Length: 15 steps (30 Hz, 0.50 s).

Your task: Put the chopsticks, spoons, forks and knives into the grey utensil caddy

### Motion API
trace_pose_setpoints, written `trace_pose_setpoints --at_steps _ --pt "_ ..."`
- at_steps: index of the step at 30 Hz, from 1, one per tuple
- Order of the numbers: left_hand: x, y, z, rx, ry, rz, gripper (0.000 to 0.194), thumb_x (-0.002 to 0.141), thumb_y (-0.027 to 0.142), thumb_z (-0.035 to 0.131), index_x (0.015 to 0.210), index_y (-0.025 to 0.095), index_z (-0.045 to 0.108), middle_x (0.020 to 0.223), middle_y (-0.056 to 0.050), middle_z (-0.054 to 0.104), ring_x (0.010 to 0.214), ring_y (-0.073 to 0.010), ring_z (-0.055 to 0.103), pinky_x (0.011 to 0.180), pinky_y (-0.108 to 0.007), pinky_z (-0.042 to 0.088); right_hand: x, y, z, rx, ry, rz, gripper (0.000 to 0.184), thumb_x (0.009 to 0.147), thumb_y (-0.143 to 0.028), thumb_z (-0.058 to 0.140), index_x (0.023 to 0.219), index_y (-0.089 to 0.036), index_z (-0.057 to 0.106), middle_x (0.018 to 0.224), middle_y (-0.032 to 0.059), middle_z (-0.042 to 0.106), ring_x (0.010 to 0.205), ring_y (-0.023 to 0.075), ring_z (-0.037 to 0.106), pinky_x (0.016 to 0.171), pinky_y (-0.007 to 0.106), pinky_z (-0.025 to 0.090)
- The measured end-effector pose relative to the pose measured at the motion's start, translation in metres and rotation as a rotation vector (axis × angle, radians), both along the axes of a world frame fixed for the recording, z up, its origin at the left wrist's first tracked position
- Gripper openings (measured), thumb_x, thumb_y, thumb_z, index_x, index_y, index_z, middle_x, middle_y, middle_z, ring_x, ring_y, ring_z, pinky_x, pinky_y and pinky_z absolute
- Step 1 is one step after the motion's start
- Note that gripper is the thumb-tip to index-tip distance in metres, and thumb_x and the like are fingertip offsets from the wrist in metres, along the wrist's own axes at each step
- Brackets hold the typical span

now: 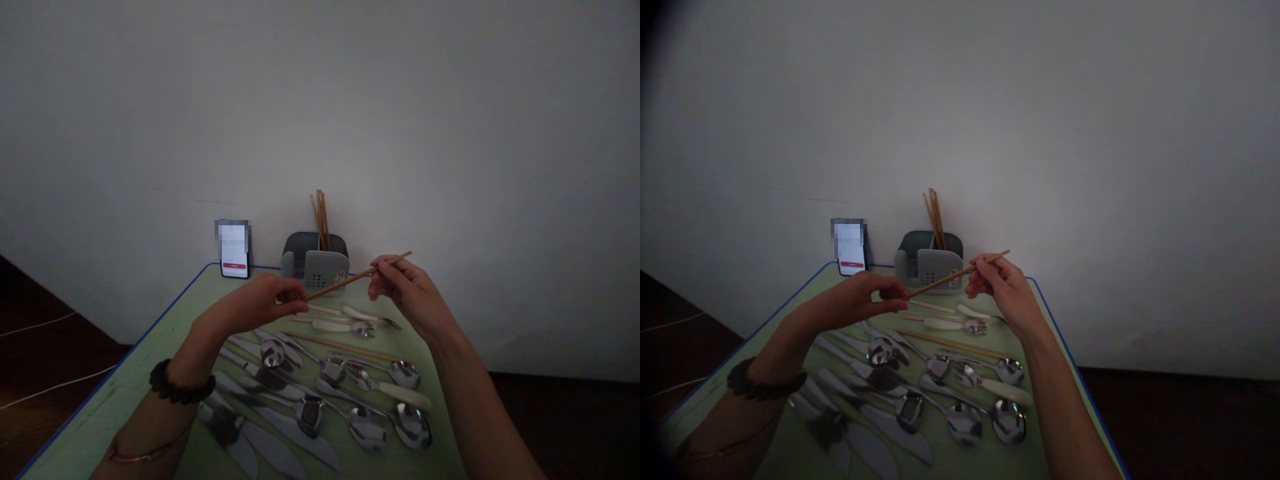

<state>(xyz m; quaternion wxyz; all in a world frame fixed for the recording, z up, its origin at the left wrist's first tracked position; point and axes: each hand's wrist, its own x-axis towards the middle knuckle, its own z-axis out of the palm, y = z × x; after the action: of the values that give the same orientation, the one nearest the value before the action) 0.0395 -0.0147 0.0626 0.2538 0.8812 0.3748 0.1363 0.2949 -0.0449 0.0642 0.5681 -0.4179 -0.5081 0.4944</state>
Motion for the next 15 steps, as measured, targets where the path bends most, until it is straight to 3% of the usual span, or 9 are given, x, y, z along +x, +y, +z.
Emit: trace_pose_setpoints --at_steps 7,15 --pt "-0.0068 0.0023 -0.0030 -0.007 0.051 -0.041 0.034 0.092 0.035 0.039 0.088 0.016 0.067 0.076 -0.003 0.069 0.066 -0.0126 0.059 0.060 -0.021 0.041 0.0070 0.0026 -0.0001 0.039 -0.015 -0.104 0.020 0.075 -0.036 0.063 0.081 -0.019 0.055 0.063 -0.0053 0.053 0.050 0.0087 0.053 0.052 0.025 0.046" --pt "-0.0074 0.0038 -0.0047 -0.036 0.076 -0.059 0.028 0.088 0.036 0.047 0.096 0.017 0.067 0.078 -0.002 0.069 0.068 -0.0132 0.060 0.060 -0.020 0.040 0.0081 0.0039 -0.0009 0.038 -0.001 -0.132 0.026 0.077 -0.045 0.060 0.080 -0.019 0.055 0.061 -0.0057 0.047 0.048 0.0080 0.049 0.048 0.023 0.043"
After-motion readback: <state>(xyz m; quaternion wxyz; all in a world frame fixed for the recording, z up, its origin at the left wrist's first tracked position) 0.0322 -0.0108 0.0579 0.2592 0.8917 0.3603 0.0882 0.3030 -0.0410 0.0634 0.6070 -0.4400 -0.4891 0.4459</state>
